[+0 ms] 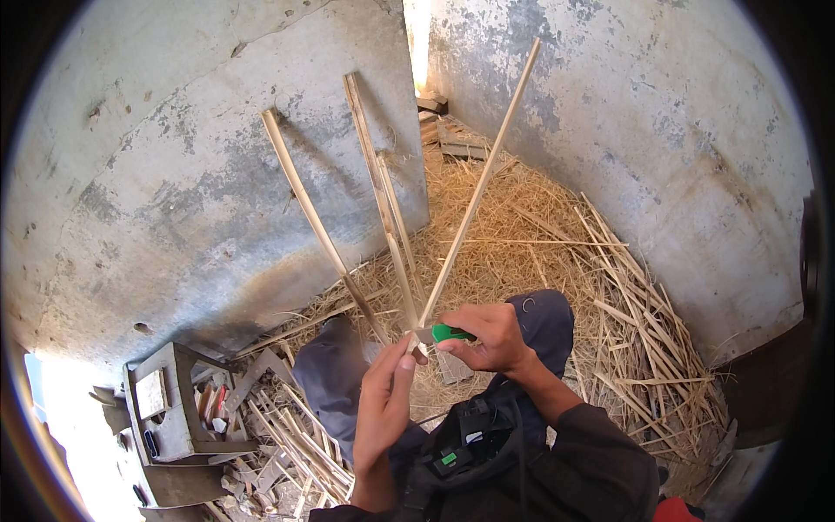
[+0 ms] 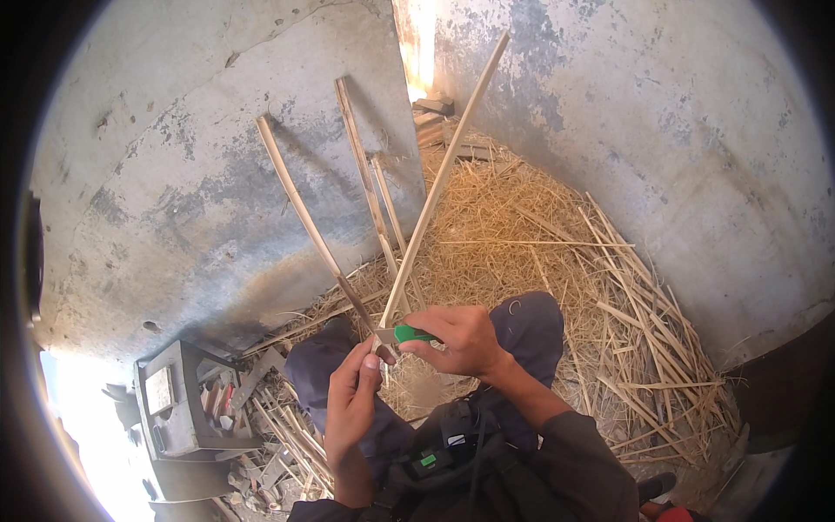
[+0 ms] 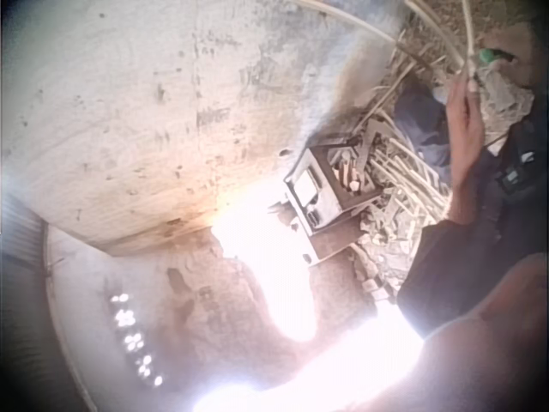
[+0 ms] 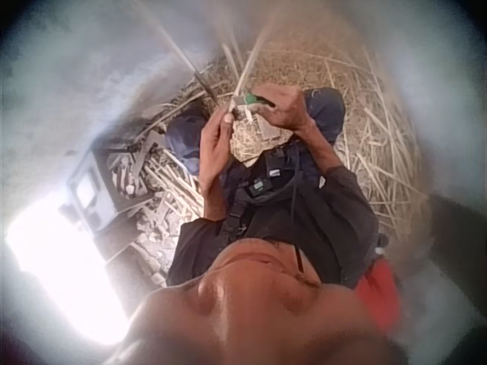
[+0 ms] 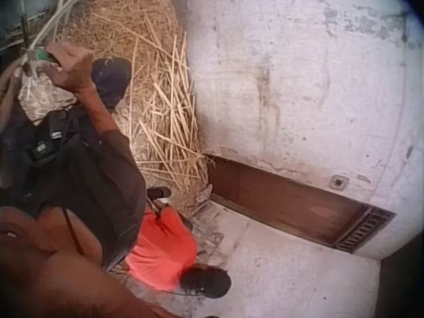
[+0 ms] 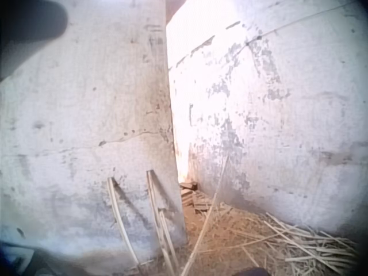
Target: The person sits on a straw-covered floor and uses a green utility knife to split long bamboo poles into thin strips. They hold the pole with one hand and carefully shave or split the material with the other, creating a pile of bamboo strips.
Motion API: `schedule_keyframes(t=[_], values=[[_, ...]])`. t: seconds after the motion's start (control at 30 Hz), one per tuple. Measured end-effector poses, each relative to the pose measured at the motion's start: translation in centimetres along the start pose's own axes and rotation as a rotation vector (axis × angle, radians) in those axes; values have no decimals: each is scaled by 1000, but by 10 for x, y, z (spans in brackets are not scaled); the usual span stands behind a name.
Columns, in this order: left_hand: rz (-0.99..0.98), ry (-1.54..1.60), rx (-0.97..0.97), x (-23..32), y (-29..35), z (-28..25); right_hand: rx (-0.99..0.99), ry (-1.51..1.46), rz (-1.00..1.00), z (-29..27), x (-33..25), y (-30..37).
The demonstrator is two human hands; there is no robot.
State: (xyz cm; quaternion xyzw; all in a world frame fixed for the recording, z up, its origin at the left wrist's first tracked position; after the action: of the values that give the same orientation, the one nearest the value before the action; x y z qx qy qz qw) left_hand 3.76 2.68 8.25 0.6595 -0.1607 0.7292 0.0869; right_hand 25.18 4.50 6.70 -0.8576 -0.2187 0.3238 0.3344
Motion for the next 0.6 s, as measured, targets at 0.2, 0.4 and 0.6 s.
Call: schedule_keyframes(t=[0.2,0.4,0.6], values=[[-29,-46,33,-3,1,1,25,21,3,2,2,1],[-93,-47,63,5,7,8,74,91,-17,0,4,-1],[-118,-57,88,2,9,9,91,157,-22,0,3,-1]])
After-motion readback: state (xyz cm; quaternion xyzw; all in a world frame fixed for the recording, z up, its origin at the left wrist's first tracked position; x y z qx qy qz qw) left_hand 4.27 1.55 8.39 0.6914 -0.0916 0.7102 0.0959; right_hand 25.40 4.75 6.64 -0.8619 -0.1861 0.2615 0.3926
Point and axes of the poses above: each hand's wrist, its own y-axis away from the middle knuckle, its own z-axis out of the palm, x = y × z, the point moved 2 cm from there along -y, towards the middle knuckle, and after that the axes turned 9 degrees about y, right-handed, at the moved point
